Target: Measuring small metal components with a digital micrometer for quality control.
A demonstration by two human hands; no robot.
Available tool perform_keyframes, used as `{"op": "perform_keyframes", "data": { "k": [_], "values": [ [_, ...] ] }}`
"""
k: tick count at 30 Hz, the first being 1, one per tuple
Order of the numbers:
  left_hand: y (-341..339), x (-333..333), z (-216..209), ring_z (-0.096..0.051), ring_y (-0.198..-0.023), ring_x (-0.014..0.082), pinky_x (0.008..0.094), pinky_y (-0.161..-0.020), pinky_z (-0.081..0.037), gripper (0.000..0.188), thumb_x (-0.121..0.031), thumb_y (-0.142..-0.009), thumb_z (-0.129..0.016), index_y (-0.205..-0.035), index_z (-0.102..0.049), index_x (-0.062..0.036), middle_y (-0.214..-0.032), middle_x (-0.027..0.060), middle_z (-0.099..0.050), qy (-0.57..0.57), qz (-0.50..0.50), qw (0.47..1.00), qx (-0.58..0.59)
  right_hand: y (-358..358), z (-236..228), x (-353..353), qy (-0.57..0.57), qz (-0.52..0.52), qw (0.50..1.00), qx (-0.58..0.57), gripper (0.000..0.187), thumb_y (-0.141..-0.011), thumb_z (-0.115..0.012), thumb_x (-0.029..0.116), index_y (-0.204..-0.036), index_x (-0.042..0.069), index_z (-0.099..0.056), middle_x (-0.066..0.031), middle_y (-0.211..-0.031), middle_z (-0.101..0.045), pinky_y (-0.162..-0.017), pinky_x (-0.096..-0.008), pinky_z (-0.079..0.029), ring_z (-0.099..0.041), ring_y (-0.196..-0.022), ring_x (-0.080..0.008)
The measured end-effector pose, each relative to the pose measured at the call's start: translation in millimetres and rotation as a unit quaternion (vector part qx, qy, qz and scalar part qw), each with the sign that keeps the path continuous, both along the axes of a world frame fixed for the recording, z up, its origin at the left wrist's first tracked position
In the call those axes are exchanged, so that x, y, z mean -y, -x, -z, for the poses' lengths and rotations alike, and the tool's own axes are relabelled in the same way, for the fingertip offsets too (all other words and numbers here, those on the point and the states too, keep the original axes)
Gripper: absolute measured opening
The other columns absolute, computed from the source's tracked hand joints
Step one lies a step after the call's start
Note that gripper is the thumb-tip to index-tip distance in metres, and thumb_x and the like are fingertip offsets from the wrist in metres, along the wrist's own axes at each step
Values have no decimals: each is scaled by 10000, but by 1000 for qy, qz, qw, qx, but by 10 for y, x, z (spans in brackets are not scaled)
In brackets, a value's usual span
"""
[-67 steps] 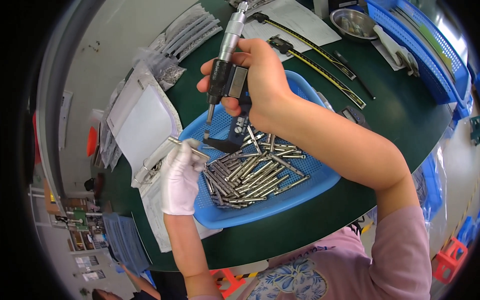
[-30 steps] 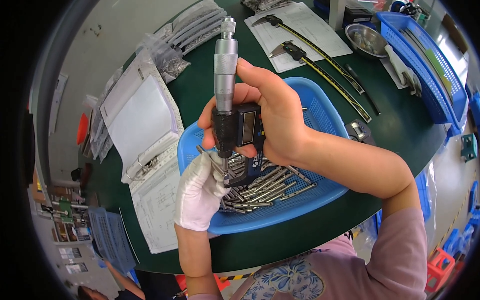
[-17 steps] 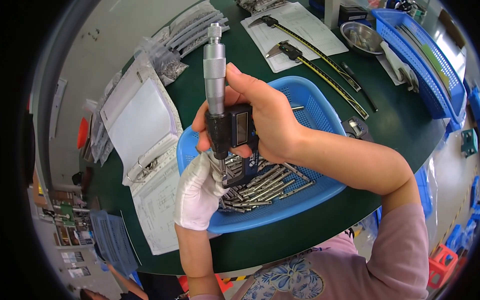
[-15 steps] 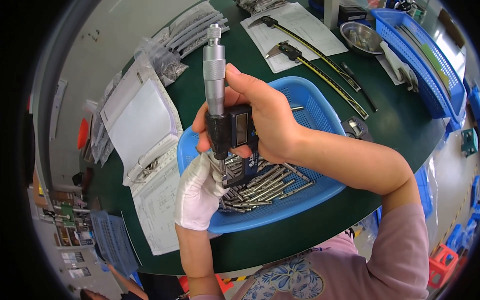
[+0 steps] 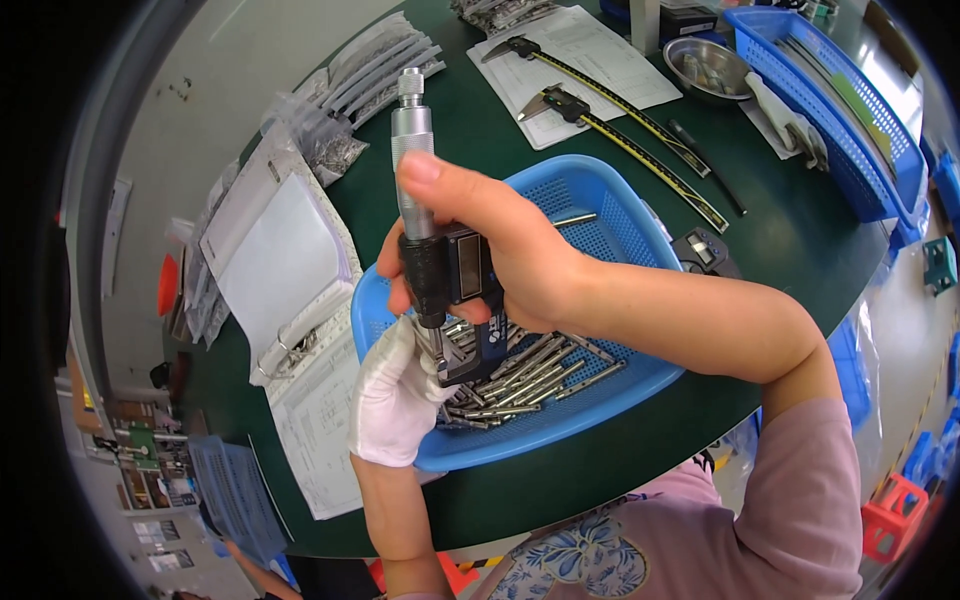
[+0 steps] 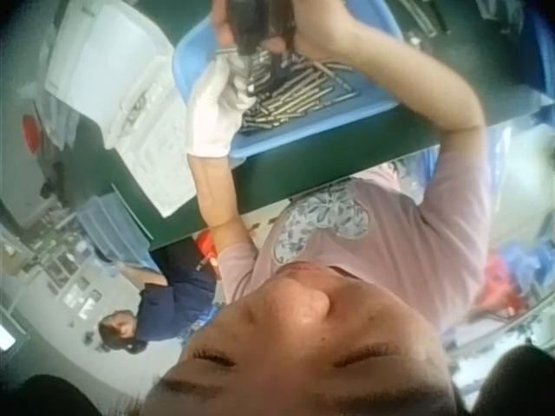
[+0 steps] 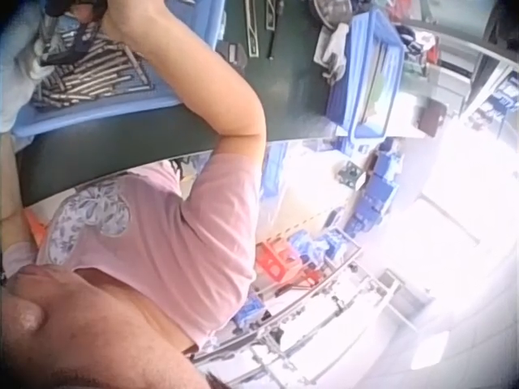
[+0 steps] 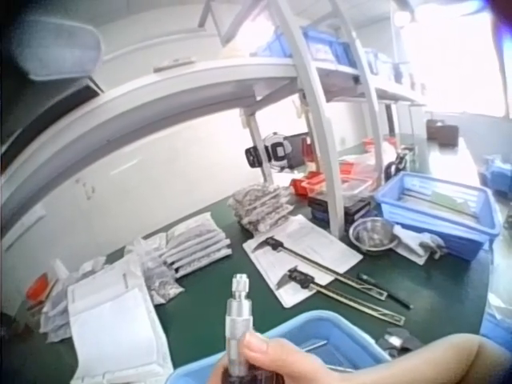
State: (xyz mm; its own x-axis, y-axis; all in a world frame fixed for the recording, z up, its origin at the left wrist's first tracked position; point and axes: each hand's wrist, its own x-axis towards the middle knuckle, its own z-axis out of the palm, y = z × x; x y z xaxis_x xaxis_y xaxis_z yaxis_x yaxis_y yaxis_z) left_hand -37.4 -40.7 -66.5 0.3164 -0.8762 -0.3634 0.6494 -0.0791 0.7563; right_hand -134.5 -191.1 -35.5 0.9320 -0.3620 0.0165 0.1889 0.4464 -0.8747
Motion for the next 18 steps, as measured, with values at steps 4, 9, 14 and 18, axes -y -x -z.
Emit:
{"op": "perform_keyframes", "data": {
  "k": [4,9,14,18],
  "values": [
    [36,42,11,-475,-568,89,195,-516,-367,282,-278,-888,-437,-876,-529,-12,-651,16,-520,-7,-1,1000,11,20,7,26,-81,-2,996,22,700,-797,-246,586,-770,-25,-587,-177,-664,-597,-358,-209,-336,-448,-391,-131],
    [28,16,-16,-486,-587,96,198,-534,-385,266,-252,-892,-428,-880,-530,-7,-654,19,-523,-7,-11,999,-31,-21,22,-6,-52,9,999,0,692,-795,-287,605,-764,-17,-590,-162,-668,-603,-359,-209,-340,-454,-387,-128],
    [1,-16,12,-496,-606,104,203,-547,-384,261,-236,-892,-428,-879,-537,1,-664,26,-530,13,-11,997,-73,-16,28,-15,-71,8,997,4,681,-803,-293,598,-775,-12,-594,-155,-681,-607,-367,-206,-346,-461,-405,-125],
    [24,6,12,-497,-618,103,204,-550,-386,251,-225,-891,-431,-875,-541,0,-683,24,-534,10,-33,994,-101,2,32,-17,-71,6,997,8,679,-801,-298,595,-786,-16,-593,-150,-679,-605,-371,-204,-347,-459,-409,-124]
  ]
}}
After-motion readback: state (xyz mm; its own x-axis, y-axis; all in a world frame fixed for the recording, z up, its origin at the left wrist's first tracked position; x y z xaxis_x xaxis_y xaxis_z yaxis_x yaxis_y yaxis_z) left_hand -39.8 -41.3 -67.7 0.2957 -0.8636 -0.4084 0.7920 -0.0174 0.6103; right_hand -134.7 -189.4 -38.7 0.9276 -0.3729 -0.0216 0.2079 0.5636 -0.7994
